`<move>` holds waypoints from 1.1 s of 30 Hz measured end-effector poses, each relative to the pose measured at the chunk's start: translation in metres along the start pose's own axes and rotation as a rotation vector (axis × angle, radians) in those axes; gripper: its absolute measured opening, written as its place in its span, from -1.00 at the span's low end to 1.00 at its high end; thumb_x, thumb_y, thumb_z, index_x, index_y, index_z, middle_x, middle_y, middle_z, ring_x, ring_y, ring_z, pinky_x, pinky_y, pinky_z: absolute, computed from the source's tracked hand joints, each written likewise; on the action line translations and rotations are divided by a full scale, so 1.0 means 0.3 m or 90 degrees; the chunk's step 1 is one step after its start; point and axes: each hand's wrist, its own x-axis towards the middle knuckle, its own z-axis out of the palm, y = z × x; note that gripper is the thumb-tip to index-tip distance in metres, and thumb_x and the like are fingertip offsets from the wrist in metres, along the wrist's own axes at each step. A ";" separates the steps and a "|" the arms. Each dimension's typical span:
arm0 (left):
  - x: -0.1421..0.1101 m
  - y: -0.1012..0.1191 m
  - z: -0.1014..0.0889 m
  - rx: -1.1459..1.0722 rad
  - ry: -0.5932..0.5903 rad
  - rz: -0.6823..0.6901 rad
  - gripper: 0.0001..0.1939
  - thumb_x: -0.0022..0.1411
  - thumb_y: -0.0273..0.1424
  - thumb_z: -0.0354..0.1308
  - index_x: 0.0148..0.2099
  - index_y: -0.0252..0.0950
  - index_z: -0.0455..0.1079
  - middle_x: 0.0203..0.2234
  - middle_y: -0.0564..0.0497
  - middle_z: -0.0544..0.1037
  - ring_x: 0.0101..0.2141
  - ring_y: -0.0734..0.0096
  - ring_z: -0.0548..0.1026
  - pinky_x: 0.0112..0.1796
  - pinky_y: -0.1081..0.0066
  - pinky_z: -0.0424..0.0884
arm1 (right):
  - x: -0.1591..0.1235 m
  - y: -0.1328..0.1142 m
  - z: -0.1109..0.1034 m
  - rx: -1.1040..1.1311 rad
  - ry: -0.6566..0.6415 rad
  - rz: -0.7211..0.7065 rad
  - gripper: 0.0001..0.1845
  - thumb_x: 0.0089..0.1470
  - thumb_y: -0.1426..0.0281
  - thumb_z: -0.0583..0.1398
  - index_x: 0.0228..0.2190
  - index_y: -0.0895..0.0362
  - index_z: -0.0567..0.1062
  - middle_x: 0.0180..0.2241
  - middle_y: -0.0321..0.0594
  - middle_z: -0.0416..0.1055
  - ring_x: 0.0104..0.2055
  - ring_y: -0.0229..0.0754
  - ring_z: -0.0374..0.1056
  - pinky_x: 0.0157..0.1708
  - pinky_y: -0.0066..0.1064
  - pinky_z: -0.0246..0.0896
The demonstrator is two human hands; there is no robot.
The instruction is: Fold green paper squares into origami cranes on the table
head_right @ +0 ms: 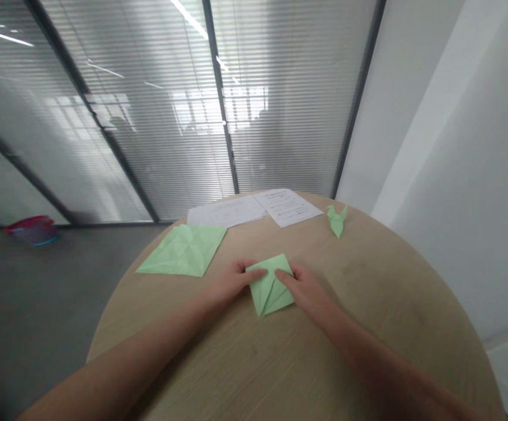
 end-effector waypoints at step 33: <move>-0.024 0.028 0.021 0.039 -0.172 -0.119 -0.70 0.19 -0.19 0.28 -0.45 -0.31 0.47 -0.57 0.06 0.53 -0.57 0.50 0.43 -0.50 0.47 0.35 | -0.010 -0.042 -0.014 -0.108 0.248 -0.086 -0.61 0.13 0.00 0.21 -0.32 0.06 0.59 -0.32 -0.13 0.63 -0.27 0.10 0.53 -0.29 -0.19 0.42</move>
